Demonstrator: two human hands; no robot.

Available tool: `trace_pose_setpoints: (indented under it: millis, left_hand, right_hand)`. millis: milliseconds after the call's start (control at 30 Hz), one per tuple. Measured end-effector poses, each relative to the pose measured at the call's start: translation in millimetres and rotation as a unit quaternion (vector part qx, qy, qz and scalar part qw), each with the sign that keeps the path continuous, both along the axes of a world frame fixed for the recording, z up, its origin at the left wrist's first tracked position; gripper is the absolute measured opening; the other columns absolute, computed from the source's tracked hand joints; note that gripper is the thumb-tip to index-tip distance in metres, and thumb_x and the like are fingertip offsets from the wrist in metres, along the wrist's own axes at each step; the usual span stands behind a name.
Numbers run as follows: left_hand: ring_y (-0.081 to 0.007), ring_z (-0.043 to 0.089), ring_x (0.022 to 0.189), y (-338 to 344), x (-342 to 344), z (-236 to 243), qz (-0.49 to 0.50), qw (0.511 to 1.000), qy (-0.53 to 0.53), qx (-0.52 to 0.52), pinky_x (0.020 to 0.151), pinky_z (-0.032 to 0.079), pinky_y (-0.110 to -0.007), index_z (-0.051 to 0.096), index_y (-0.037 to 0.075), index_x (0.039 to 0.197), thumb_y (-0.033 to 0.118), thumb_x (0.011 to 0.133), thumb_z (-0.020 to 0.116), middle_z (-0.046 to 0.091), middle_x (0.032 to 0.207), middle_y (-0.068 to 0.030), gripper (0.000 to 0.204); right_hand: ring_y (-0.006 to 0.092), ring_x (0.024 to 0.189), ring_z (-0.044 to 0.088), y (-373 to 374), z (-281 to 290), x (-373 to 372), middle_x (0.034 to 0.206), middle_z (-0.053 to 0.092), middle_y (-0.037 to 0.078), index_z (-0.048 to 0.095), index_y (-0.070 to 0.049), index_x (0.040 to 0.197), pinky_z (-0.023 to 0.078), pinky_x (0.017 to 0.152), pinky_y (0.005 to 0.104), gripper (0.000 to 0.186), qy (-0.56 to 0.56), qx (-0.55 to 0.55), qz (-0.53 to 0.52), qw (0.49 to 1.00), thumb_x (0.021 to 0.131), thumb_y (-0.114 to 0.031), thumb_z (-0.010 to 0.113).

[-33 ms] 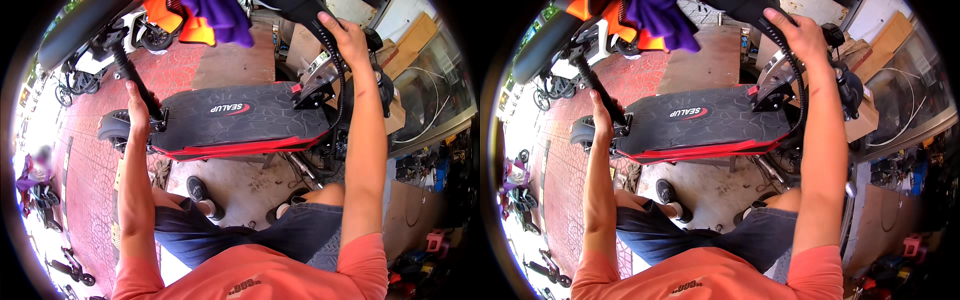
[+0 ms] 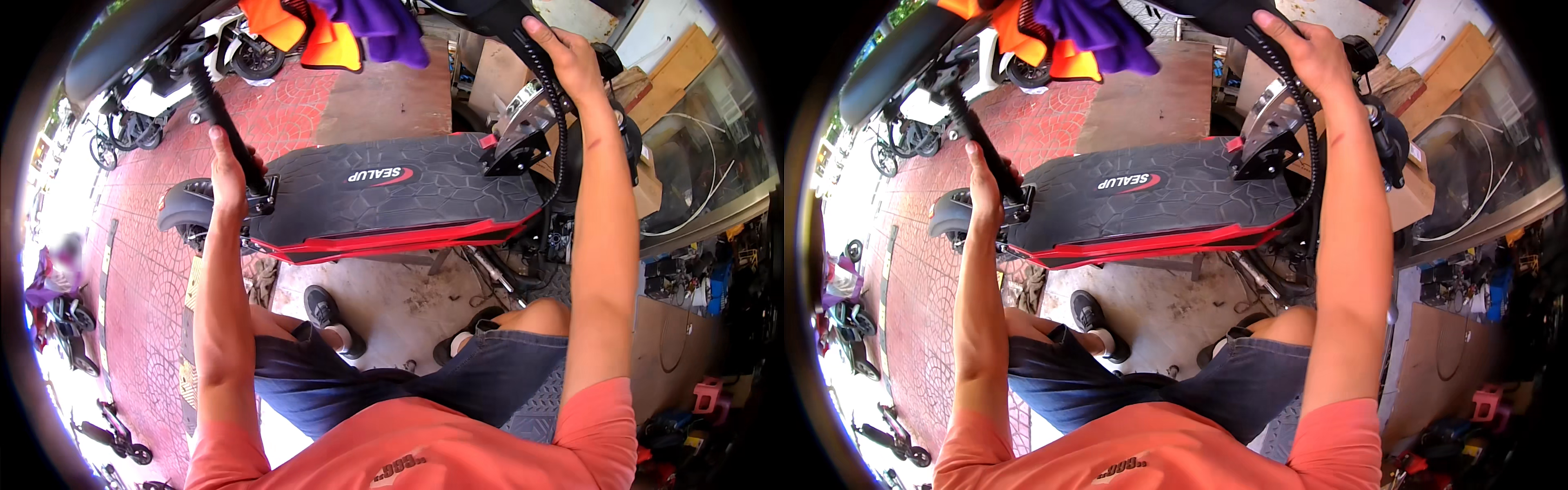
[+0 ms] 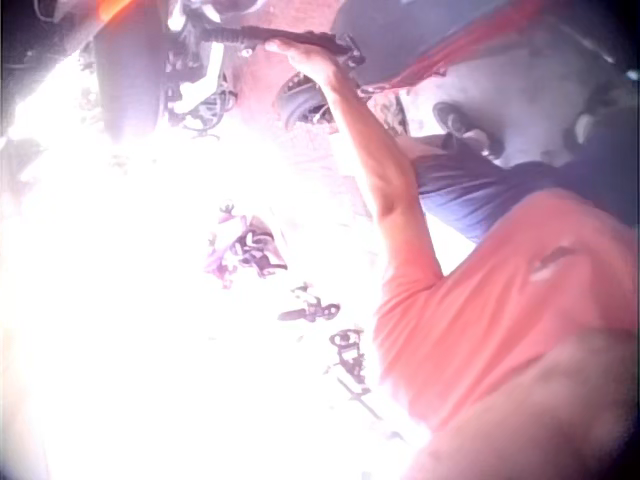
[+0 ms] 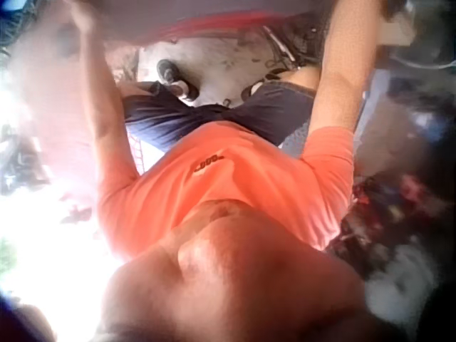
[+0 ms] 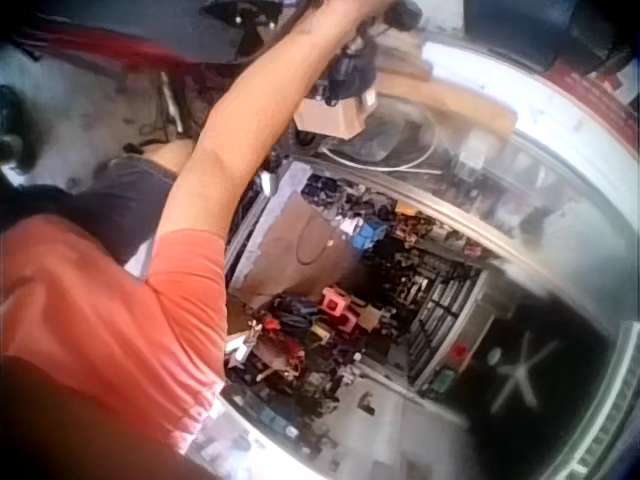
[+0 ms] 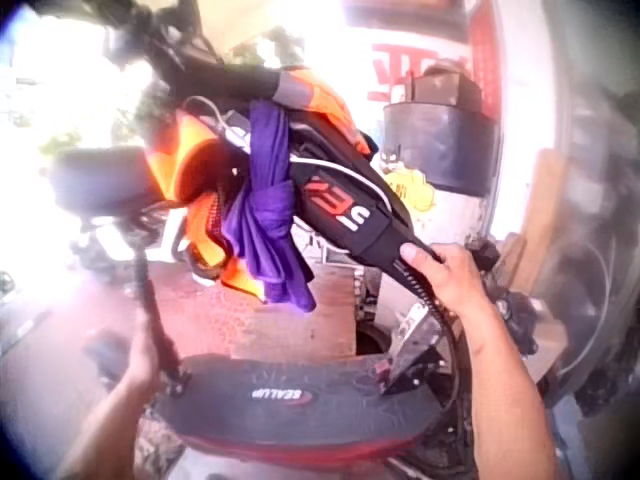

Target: The person pushes an electric scooter from a sidewalk into a shop, removes the seat and a fluorescent vest, retrieves components from a workbench, and begins working on the rear brake assembly by hand.

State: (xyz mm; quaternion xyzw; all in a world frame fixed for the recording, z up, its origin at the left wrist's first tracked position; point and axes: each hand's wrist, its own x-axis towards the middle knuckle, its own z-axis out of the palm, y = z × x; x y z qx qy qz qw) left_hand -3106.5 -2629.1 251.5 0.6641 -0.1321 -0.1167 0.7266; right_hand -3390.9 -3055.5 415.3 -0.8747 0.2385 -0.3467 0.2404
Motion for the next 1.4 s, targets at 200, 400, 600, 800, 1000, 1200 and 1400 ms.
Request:
trace_pose_setpoints:
  millis: [200, 400, 600, 800, 1000, 1200, 1400]
  left_hand:
    - [-0.0209, 0.059, 0.056, -6, 12, 14, 0.023, 0.998, 0.046, 0.031, 0.057, 0.052, -0.035, 0.057, 0.004, 0.084, 0.090, 0.087, 0.041, 0.056, 0.064, -0.0066, 0.087]
    - [-0.0203, 0.054, 0.050, -24, 66, 25, -0.017, 0.994, 0.087, 0.062, 0.048, 0.045, -0.037, 0.056, 0.006, 0.081, 0.091, 0.085, 0.043, 0.054, 0.062, -0.0059, 0.087]
    - [-0.0201, 0.054, 0.052, -49, 86, 29, -0.067, 0.986, 0.096, 0.121, 0.050, 0.045, -0.039, 0.057, 0.006, 0.086, 0.093, 0.082, 0.047, 0.054, 0.064, -0.0051, 0.088]
    - [-0.0213, 0.059, 0.055, -63, 89, 28, -0.080, 0.987, 0.069, 0.125, 0.051, 0.047, -0.039, 0.059, 0.003, 0.095, 0.090, 0.084, 0.048, 0.057, 0.067, -0.0058, 0.088]
    - [-0.0230, 0.053, 0.050, -73, 108, 33, -0.043, 0.982, 0.065, 0.173, 0.047, 0.043, -0.041, 0.056, 0.005, 0.087, 0.089, 0.086, 0.045, 0.052, 0.063, -0.0070, 0.085]
    - [-0.0250, 0.054, 0.052, -88, 65, 44, -0.098, 0.954, 0.129, 0.251, 0.051, 0.045, -0.047, 0.053, 0.008, 0.088, 0.091, 0.084, 0.046, 0.054, 0.067, -0.0083, 0.084]
    - [-0.0292, 0.060, 0.056, -102, 74, 42, -0.133, 0.936, 0.147, 0.291, 0.056, 0.051, -0.052, 0.055, 0.005, 0.098, 0.086, 0.090, 0.045, 0.058, 0.071, -0.0110, 0.082]
  right_hand:
    - [0.0103, 0.073, 0.060, -27, 10, 40, 0.082, 0.070, 0.002, 0.078, 0.001, 0.094, 0.044, 0.068, 0.0258, 0.064, 0.045, 0.080, 0.058, 0.994, 0.093, -0.062, 0.066]
    - [0.0152, 0.068, 0.063, 20, 29, 30, 0.074, 0.069, 0.007, 0.077, 0.003, 0.087, 0.047, 0.064, 0.0300, 0.077, 0.074, 0.049, -0.036, 0.995, 0.087, -0.073, 0.065]
    - [0.0201, 0.073, 0.066, 18, 16, 13, 0.073, 0.070, 0.011, 0.077, 0.005, 0.083, 0.050, 0.071, 0.0329, 0.084, 0.125, 0.006, -0.131, 0.984, 0.085, -0.078, 0.063]
    - [0.0312, 0.089, 0.071, 12, 10, 7, 0.084, 0.074, 0.019, 0.080, 0.001, 0.089, 0.051, 0.083, 0.0394, 0.091, 0.145, 0.055, -0.145, 0.977, 0.081, -0.086, 0.053]
    - [0.0381, 0.106, 0.070, -17, 0, 25, 0.104, 0.072, 0.027, 0.078, 0.003, 0.102, 0.050, 0.095, 0.0436, 0.097, 0.171, 0.018, -0.153, 0.973, 0.081, -0.088, 0.049]
    - [0.0211, 0.075, 0.068, -75, -32, 25, 0.080, 0.073, 0.012, 0.079, 0.000, 0.084, 0.050, 0.073, 0.0354, 0.085, 0.155, 0.138, -0.075, 0.975, 0.085, -0.082, 0.056]
    - [0.0190, 0.077, 0.061, -119, -56, 67, 0.087, 0.069, 0.010, 0.077, 0.001, 0.102, 0.047, 0.070, 0.0343, 0.083, 0.171, 0.228, -0.049, 0.957, 0.088, -0.079, 0.059]
